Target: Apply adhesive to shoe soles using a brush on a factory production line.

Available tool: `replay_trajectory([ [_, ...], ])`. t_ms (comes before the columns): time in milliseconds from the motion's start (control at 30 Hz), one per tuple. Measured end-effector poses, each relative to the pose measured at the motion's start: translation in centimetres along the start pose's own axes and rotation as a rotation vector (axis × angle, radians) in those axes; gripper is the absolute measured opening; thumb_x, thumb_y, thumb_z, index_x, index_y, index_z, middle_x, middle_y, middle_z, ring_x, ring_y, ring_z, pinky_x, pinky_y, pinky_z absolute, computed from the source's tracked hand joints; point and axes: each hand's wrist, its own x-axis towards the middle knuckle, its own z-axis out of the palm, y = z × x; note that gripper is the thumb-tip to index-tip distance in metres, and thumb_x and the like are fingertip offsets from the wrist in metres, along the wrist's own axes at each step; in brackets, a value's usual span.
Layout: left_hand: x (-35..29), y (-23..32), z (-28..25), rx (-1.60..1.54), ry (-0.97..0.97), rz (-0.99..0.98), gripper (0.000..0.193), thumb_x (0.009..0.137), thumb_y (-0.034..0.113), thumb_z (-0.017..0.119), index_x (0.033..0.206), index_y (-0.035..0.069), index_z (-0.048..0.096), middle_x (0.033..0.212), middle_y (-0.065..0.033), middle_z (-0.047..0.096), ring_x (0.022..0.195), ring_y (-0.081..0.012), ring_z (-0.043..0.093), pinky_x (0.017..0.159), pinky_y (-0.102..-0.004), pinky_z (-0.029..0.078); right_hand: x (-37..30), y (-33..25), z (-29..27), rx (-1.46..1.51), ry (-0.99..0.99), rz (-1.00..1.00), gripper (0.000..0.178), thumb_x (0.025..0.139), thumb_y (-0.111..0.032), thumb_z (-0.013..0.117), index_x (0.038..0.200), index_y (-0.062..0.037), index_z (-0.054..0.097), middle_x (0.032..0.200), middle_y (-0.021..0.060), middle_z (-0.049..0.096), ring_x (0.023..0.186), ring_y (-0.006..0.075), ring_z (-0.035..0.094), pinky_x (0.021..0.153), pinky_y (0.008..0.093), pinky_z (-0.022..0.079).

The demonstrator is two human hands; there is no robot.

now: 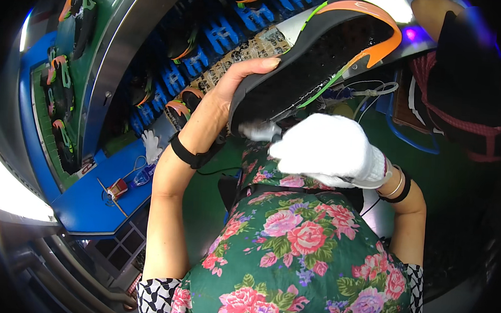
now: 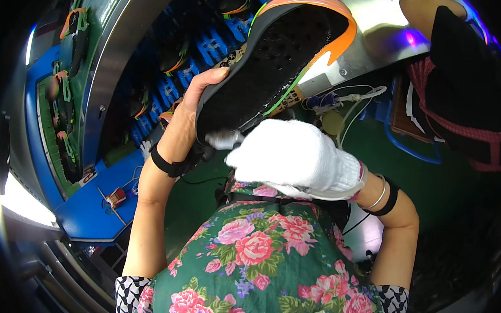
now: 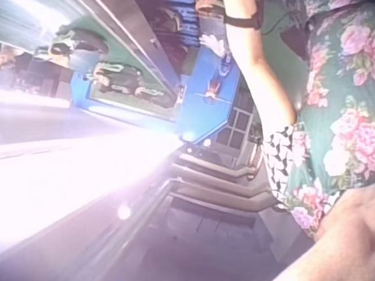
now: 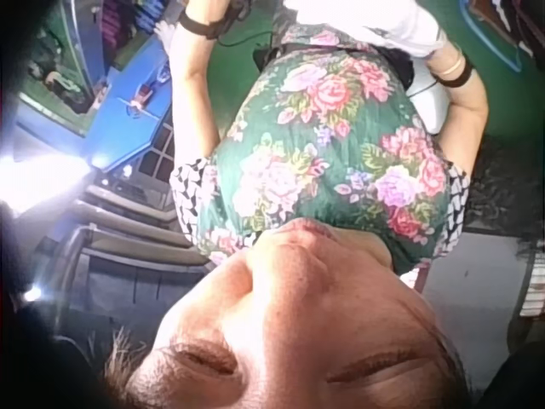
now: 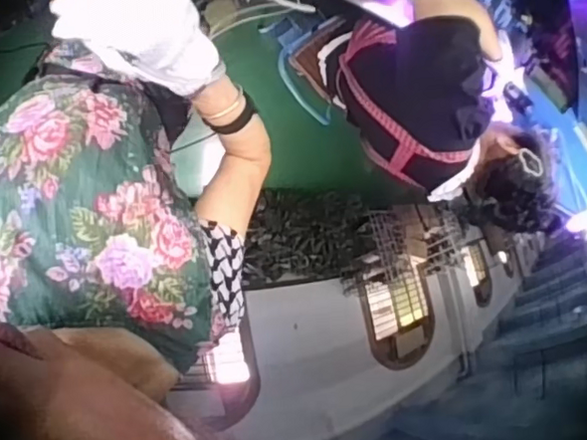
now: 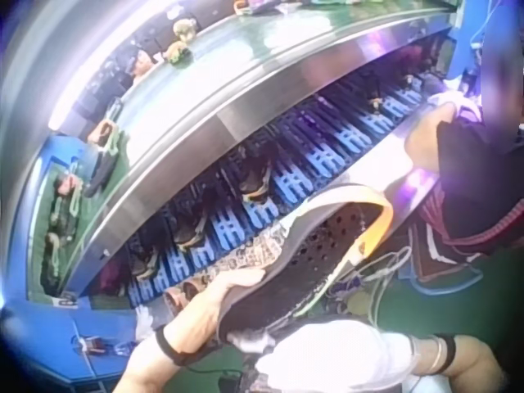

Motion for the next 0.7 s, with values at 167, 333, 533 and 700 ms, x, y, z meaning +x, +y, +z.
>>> replay_trajectory([
  [167, 0.0, 0.4, 1.8, 0.052, 0.178, 0.024, 0.042, 0.093, 0.024, 0.067, 0.125, -0.003, 0.067, 0.110, -0.0163, 0.075, 0.089, -0.0239, 0.075, 0.084, -0.0351, 0.061, -0.3, -0.4, 0.4, -0.066, -0.085, 0.030, 0.024, 0.086, -0.013, 0.073, 0.109, -0.0072, 0.075, 0.105, 0.0068, 0.074, 0.094, 0.0252, 0.071, 0.077, 0.0387, 0.059],
  [333, 0.0, -0.1, -0.5, 0.007, 0.045, 0.120, 0.049, 0.096, 0.030, 0.061, 0.131, -0.003, 0.063, 0.119, -0.0203, 0.073, 0.099, -0.0293, 0.074, 0.091, -0.0400, 0.061, 0.4, 0.7, -0.1, 0.178, 0.198, 0.076, 0.022, 0.078, -0.004, 0.078, 0.100, -0.0081, 0.077, 0.101, 0.0070, 0.078, 0.091, 0.0273, 0.073, 0.079, 0.0378, 0.059],
  [533, -0.2, -2.2, -3.3, -0.099, 0.118, 0.245, 0.063, 0.099, 0.042, 0.054, 0.144, -0.001, 0.053, 0.139, -0.0242, 0.061, 0.122, -0.0389, 0.064, 0.108, -0.0517, 0.050, -0.3, 0.6, 1.0, 0.632, 0.315, 0.335, 0.010, 0.081, 0.002, 0.079, 0.089, -0.0040, 0.079, 0.095, 0.0108, 0.078, 0.094, 0.0229, 0.075, 0.086, 0.0343, 0.058],
  [700, -0.2, -4.8, -1.4, -0.313, -0.017, 0.285, 0.060, 0.107, 0.045, 0.042, 0.150, 0.003, 0.049, 0.143, -0.0222, 0.059, 0.126, -0.0374, 0.062, 0.112, -0.0540, 0.047, 0.6, 1.5, -2.8, 0.179, 0.277, 0.279, 0.012, 0.081, 0.000, 0.077, 0.091, -0.0052, 0.078, 0.099, 0.0089, 0.078, 0.090, 0.0229, 0.073, 0.082, 0.0350, 0.057],
])
